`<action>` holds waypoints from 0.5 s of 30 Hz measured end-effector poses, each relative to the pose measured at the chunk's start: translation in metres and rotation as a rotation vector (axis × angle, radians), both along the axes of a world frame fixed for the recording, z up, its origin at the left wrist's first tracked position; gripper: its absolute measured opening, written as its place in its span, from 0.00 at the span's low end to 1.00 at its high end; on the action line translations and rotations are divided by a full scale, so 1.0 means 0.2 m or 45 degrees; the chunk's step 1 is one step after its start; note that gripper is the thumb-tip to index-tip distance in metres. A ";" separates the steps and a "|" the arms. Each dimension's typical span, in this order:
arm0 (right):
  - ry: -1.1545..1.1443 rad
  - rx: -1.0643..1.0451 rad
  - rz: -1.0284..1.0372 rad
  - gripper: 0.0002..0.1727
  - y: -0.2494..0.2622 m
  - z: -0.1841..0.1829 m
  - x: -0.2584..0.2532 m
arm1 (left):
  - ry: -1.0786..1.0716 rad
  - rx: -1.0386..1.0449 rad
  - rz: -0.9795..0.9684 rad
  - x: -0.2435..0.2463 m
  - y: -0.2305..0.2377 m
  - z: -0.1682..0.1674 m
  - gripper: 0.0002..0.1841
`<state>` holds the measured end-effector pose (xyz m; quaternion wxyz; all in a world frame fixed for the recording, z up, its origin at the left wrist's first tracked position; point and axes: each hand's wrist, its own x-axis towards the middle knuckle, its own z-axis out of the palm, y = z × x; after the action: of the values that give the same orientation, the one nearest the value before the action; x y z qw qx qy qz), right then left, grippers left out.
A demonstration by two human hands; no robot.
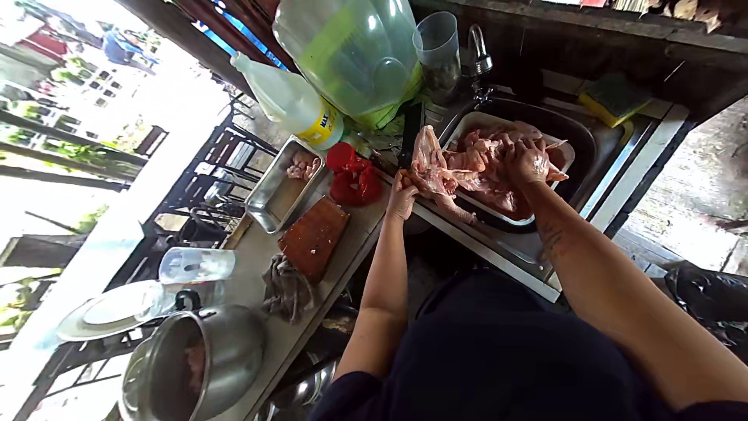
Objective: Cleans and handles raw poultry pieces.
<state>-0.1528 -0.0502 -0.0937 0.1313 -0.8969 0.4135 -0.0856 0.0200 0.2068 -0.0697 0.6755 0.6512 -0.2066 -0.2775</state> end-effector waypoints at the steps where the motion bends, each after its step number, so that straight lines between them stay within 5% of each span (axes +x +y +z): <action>1: -0.175 0.039 -0.023 0.29 -0.02 -0.09 0.03 | 0.033 -0.036 0.026 -0.02 0.00 0.00 0.27; 5: -0.387 0.400 0.054 0.31 0.07 0.10 0.07 | 0.066 -0.062 0.078 -0.04 -0.06 0.03 0.25; 8: -0.442 0.486 0.570 0.39 0.21 0.07 0.18 | 0.030 -0.050 0.109 -0.03 -0.07 0.00 0.24; 11: -0.192 0.568 0.810 0.54 0.28 -0.02 0.32 | -0.029 -0.051 0.130 -0.02 -0.06 -0.03 0.24; 15: -0.073 0.544 0.836 0.51 0.22 -0.01 0.37 | -0.003 -0.088 0.117 -0.04 -0.02 -0.04 0.30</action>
<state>-0.0786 -0.0057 -0.0955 0.3468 -0.9313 0.1091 0.0238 0.0122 0.2022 -0.0780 0.7094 0.6366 -0.1865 -0.2380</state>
